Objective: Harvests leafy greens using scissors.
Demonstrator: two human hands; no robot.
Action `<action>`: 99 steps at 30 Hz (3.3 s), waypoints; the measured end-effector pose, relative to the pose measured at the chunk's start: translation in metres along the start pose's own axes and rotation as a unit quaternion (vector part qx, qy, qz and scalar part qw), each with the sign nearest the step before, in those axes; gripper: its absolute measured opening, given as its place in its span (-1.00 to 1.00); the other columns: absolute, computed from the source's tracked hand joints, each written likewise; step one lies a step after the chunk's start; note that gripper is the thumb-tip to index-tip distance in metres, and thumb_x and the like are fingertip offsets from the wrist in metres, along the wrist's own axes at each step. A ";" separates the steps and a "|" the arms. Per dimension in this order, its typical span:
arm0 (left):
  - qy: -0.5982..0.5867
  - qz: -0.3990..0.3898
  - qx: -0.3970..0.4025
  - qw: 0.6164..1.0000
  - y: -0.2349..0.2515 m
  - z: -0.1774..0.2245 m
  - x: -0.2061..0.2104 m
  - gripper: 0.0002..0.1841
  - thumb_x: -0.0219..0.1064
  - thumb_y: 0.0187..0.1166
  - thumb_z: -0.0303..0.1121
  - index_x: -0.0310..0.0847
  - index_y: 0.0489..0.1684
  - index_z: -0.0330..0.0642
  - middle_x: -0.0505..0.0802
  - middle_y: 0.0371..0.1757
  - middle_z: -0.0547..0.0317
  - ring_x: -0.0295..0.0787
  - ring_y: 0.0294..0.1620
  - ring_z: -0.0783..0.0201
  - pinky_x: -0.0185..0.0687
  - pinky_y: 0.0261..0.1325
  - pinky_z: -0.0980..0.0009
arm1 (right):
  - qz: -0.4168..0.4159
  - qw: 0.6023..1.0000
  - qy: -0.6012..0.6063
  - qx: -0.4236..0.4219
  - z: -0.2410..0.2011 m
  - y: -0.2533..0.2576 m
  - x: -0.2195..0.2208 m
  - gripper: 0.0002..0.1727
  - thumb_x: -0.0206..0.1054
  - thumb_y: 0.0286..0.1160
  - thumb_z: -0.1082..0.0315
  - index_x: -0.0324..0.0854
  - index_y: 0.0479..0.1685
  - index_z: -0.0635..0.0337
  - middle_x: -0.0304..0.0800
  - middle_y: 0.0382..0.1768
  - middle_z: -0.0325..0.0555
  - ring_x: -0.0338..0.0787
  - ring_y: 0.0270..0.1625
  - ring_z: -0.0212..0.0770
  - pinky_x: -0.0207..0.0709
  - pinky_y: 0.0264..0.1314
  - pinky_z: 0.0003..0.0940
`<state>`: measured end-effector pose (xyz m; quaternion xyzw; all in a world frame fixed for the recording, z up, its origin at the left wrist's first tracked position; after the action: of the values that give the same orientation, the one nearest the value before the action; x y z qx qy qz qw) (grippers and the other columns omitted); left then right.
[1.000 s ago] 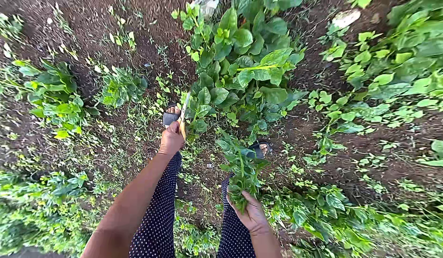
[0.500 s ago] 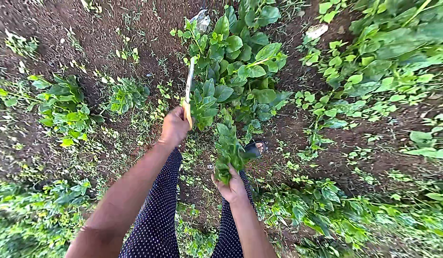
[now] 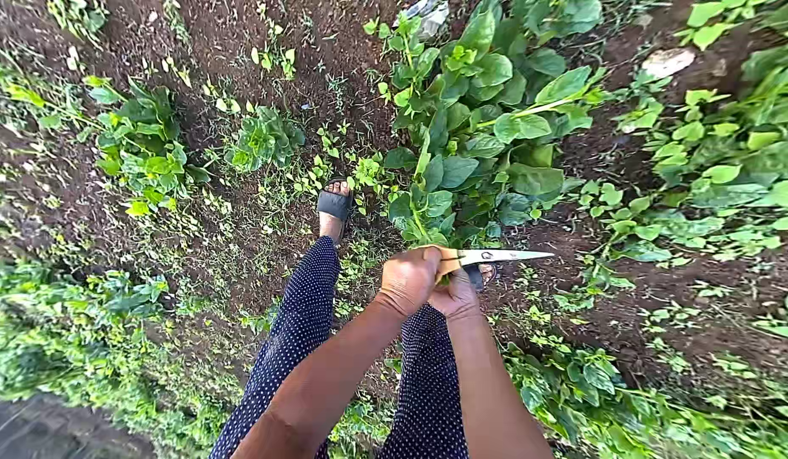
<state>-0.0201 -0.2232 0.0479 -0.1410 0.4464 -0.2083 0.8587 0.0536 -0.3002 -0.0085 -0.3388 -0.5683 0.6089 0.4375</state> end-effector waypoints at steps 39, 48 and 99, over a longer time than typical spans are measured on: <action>-0.206 -0.518 -0.414 0.719 0.027 -0.126 0.033 -0.56 0.01 0.89 -0.08 0.66 0.29 -0.22 0.87 -0.06 0.06 0.81 -0.09 0.20 0.67 0.10 0.09 | 0.057 0.996 -0.054 -0.038 -0.068 -0.034 -0.042 -0.65 -0.23 0.88 0.23 0.48 0.00 0.14 0.84 -0.27 -0.01 0.90 -0.29 -0.12 0.85 -0.20 -0.22; -0.192 -0.434 -0.501 0.723 -0.042 -0.166 -0.044 -0.62 0.09 0.87 -0.17 0.49 0.40 -0.27 0.82 0.01 0.02 0.80 -0.05 0.25 0.70 0.07 0.26 | 0.091 0.995 -0.051 -0.009 -0.029 -0.039 -0.044 -0.64 -0.01 0.87 0.13 0.33 0.40 0.14 0.81 0.01 0.07 0.90 -0.04 -0.06 0.82 -0.03 -0.21; 0.146 -0.621 0.382 0.669 -0.136 0.321 -0.401 -0.81 0.42 0.63 -0.41 0.72 0.06 -0.32 0.90 -0.11 -0.05 0.82 -0.14 0.10 0.69 0.04 0.01 | -0.231 0.754 -0.491 -0.370 0.062 -0.567 0.024 -0.85 0.30 0.54 0.22 0.64 -0.29 0.07 0.63 -0.47 -0.62 0.57 -0.37 -0.75 0.49 -0.23 -0.64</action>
<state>0.0067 -0.1299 0.5699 -0.0134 0.2567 -0.8635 0.4338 0.0714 -0.3193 0.5616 0.0132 -0.9471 0.3137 0.0662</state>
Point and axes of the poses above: each hand's wrist, its own y-axis towards the middle knuckle, its own x-axis out of the palm, z = x × y, the point moved 6 cm from there along y, towards the middle knuckle
